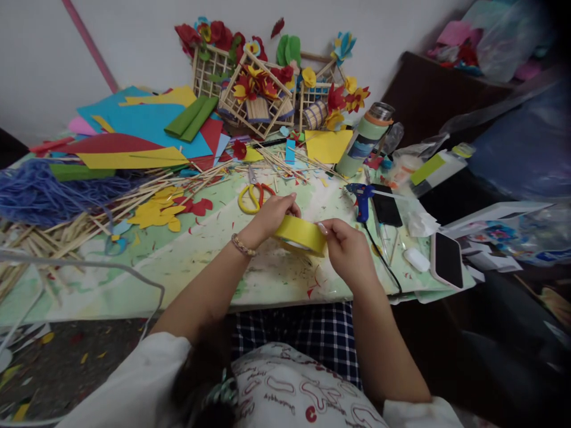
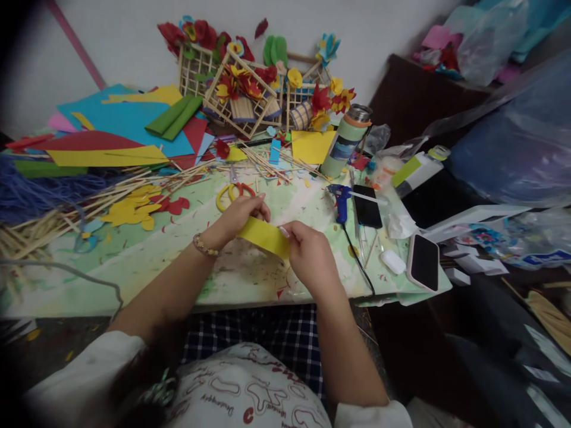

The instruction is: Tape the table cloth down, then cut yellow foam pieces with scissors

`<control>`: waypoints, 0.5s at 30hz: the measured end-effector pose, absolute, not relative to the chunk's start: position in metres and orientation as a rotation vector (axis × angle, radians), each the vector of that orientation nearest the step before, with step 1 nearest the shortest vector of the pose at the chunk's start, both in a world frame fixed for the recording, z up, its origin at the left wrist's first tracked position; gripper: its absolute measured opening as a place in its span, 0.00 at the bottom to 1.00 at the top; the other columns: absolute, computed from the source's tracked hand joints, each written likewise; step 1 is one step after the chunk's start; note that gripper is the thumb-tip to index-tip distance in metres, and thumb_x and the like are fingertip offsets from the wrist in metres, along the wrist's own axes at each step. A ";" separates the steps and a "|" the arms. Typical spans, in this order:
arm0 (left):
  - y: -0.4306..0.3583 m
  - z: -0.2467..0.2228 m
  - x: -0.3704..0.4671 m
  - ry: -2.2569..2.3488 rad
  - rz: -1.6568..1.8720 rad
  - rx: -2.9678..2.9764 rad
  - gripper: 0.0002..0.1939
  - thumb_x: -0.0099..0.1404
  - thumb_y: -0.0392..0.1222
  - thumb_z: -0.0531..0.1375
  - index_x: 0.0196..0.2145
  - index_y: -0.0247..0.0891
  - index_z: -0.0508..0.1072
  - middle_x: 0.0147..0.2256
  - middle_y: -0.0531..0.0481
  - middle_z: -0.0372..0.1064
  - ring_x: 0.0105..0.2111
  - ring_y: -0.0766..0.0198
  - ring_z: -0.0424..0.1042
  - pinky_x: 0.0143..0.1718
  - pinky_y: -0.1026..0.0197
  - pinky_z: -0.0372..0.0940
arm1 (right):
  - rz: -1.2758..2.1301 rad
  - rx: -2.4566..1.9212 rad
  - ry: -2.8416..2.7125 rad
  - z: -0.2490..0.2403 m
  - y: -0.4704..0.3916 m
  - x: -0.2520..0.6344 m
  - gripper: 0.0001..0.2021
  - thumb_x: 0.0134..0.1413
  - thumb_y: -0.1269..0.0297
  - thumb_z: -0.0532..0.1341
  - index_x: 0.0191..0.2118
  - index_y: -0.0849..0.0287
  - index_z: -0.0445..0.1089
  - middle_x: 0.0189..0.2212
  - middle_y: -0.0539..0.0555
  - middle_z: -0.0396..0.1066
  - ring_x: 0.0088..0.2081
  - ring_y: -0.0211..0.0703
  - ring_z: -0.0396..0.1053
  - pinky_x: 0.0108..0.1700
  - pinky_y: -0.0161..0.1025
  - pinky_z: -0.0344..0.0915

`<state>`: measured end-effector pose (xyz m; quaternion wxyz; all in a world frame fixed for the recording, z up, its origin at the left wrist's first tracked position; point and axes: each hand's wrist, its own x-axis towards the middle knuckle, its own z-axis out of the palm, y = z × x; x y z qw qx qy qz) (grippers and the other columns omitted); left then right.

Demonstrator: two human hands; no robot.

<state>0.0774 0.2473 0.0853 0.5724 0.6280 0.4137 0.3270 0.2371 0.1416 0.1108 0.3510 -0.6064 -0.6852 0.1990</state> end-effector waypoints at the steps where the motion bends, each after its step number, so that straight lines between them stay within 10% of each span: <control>1: 0.248 0.084 0.077 0.981 0.794 1.474 0.26 0.67 0.47 0.47 0.18 0.33 0.71 0.15 0.51 0.63 0.17 0.70 0.59 0.21 0.64 0.51 | 0.495 -1.549 -1.700 0.104 0.144 0.236 0.11 0.60 0.63 0.54 0.36 0.57 0.74 0.32 0.52 0.76 0.34 0.42 0.72 0.35 0.36 0.64; 10: 0.249 0.085 0.070 0.863 0.905 1.158 0.23 0.60 0.53 0.52 0.15 0.36 0.66 0.14 0.52 0.59 0.16 0.70 0.57 0.19 0.64 0.51 | 0.795 -1.170 -1.353 0.065 0.147 0.236 0.18 0.56 0.48 0.58 0.46 0.53 0.70 0.47 0.55 0.72 0.50 0.49 0.68 0.54 0.47 0.63; 15: 0.240 0.098 0.065 0.730 0.956 1.201 0.22 0.59 0.54 0.51 0.16 0.36 0.67 0.16 0.50 0.60 0.17 0.68 0.60 0.20 0.64 0.54 | 0.575 -1.043 -1.662 0.073 0.142 0.236 0.24 0.44 0.57 0.69 0.49 0.51 0.67 0.47 0.55 0.69 0.50 0.49 0.66 0.54 0.47 0.62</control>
